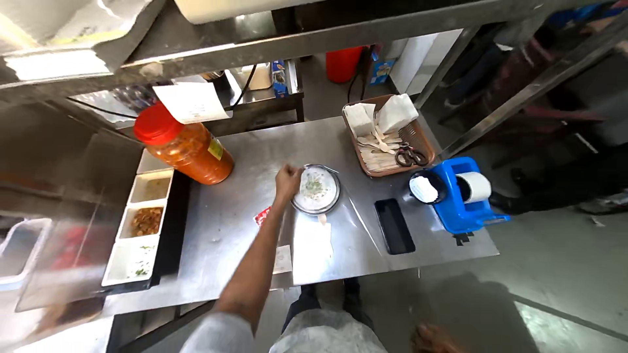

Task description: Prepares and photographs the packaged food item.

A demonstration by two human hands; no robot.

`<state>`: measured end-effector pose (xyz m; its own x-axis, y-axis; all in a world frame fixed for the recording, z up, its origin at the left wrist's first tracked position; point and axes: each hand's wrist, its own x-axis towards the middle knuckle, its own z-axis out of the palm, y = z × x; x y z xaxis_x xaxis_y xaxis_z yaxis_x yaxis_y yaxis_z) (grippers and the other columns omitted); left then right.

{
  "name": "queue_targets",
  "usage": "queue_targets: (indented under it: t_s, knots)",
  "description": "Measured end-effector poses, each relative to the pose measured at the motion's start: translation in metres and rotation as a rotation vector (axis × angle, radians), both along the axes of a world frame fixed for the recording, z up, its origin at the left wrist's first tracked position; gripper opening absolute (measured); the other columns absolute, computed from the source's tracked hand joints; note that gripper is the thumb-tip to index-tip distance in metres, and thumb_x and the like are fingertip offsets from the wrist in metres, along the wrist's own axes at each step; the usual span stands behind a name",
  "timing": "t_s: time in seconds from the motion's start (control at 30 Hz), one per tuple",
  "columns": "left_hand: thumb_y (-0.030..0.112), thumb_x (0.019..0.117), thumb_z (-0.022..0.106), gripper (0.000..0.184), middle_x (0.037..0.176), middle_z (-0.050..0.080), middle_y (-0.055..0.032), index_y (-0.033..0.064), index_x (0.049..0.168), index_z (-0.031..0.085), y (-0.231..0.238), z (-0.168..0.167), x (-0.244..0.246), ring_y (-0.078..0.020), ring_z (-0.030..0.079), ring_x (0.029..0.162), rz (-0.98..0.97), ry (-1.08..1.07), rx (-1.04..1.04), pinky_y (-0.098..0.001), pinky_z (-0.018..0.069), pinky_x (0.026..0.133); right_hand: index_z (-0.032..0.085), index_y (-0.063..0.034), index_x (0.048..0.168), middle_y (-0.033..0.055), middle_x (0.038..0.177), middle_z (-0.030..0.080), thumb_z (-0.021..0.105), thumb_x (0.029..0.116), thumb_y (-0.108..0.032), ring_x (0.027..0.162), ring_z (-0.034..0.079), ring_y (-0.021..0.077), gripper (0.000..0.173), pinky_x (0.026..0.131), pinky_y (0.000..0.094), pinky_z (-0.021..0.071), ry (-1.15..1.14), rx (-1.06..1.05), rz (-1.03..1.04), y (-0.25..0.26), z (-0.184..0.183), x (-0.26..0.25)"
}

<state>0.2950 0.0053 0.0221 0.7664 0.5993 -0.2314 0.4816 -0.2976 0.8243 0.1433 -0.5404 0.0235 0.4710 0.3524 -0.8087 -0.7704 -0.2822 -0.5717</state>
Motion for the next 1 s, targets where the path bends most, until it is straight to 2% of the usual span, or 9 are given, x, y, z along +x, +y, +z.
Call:
queue_targets:
  t_s: [0.1,0.17,0.3,0.43,0.57,0.7,0.77,0.9,1.0]
  knots:
    - [0.046,0.1043,0.054,0.056,0.11,0.065,-0.0276,-0.0056,0.124,0.058,-0.068,-0.005,-0.041,-0.0402,0.065,0.101,0.551,-0.039,-0.184,-0.059,0.0537,0.089,0.062,-0.0061,0.101,0.0055,0.085,0.068,0.047,0.1051,-0.022,0.081,0.069,0.0193,0.022,0.077,0.0385,0.0601,0.01,0.131,-0.125,0.079,-0.015,0.026]
    - [0.048,0.1025,0.057,0.063,0.133,0.054,-0.0331,-0.0018,0.14,0.049,-0.096,0.006,-0.049,-0.0479,0.055,0.12,0.672,0.013,-0.231,-0.0636,0.0473,0.097,0.06,-0.0052,0.1,0.0061,0.081,0.068,0.041,0.1093,-0.019,0.076,0.07,0.0194,0.024,0.072,0.0369,0.0615,0.049,0.17,-0.188,0.119,-0.016,0.045]
    - [0.055,0.0829,0.077,0.085,0.157,0.038,-0.0263,0.015,0.152,0.048,-0.056,0.039,-0.007,-0.0522,0.034,0.143,0.169,0.104,0.318,-0.0739,0.0333,0.107,0.059,-0.0066,0.098,0.007,0.08,0.067,0.039,0.1108,-0.02,0.072,0.069,0.0194,0.028,0.067,0.0366,0.0609,0.136,0.193,-0.275,0.141,-0.011,0.061]
    - [0.052,0.0881,0.076,0.047,0.119,0.071,-0.0149,0.0193,0.122,0.074,0.007,0.028,0.062,-0.0375,0.066,0.114,-0.484,0.225,0.308,-0.0673,0.051,0.095,0.059,-0.0064,0.098,0.0062,0.078,0.066,0.038,0.1111,-0.022,0.068,0.066,0.0172,0.029,0.064,0.0337,0.0593,0.117,0.165,-0.254,0.136,-0.014,0.067]
    - [0.048,0.0935,0.072,0.054,0.105,0.069,-0.0242,-0.0014,0.116,0.067,0.001,0.011,0.014,-0.0406,0.067,0.101,-0.179,0.157,0.057,-0.0643,0.0521,0.092,0.06,-0.0043,0.096,0.0058,0.075,0.064,0.04,0.1105,-0.021,0.064,0.064,0.0165,0.03,0.06,0.0329,0.058,0.029,0.173,-0.272,0.177,-0.008,0.093]
    - [0.054,0.0997,0.058,0.063,0.126,0.06,-0.0303,0.0043,0.138,0.051,-0.079,0.031,-0.046,-0.0492,0.063,0.108,0.221,0.176,-0.026,-0.0679,0.052,0.084,0.059,-0.004,0.102,0.0055,0.077,0.063,0.043,0.1106,-0.024,0.063,0.063,0.0165,0.027,0.059,0.033,0.0571,-0.042,0.15,-0.361,0.246,-0.002,0.13]
    - [0.056,0.0961,0.063,0.072,0.143,0.049,-0.03,0.0104,0.149,0.047,-0.076,0.042,-0.029,-0.0499,0.057,0.121,0.123,0.149,0.059,-0.067,0.0503,0.092,0.058,-0.0051,0.098,0.0057,0.076,0.061,0.043,0.1104,-0.027,0.06,0.061,0.0169,0.029,0.057,0.033,0.0558,-0.053,0.103,-0.404,0.263,-0.002,0.137]
    - [0.052,0.0937,0.069,0.052,0.134,0.062,-0.0193,0.0304,0.14,0.062,-0.041,0.015,0.034,-0.0403,0.062,0.12,-0.336,0.08,0.264,-0.0634,0.0524,0.096,0.057,-0.0027,0.102,0.0075,0.071,0.06,0.034,0.1127,-0.04,0.057,0.06,0.0184,0.045,0.054,0.0337,0.0536,-0.25,-0.041,-0.303,0.284,-0.003,0.128]
    - [0.05,0.0986,0.063,0.041,0.127,0.061,-0.0212,0.0322,0.135,0.065,-0.051,-0.001,0.017,-0.0368,0.065,0.11,-0.188,0.082,0.2,-0.0582,0.0564,0.09,0.064,-0.0054,0.112,0.0131,0.082,0.07,0.034,0.1099,-0.051,0.075,0.071,0.0274,0.055,0.068,0.0475,0.0583,-0.707,-0.567,0.116,0.304,-0.003,0.133]
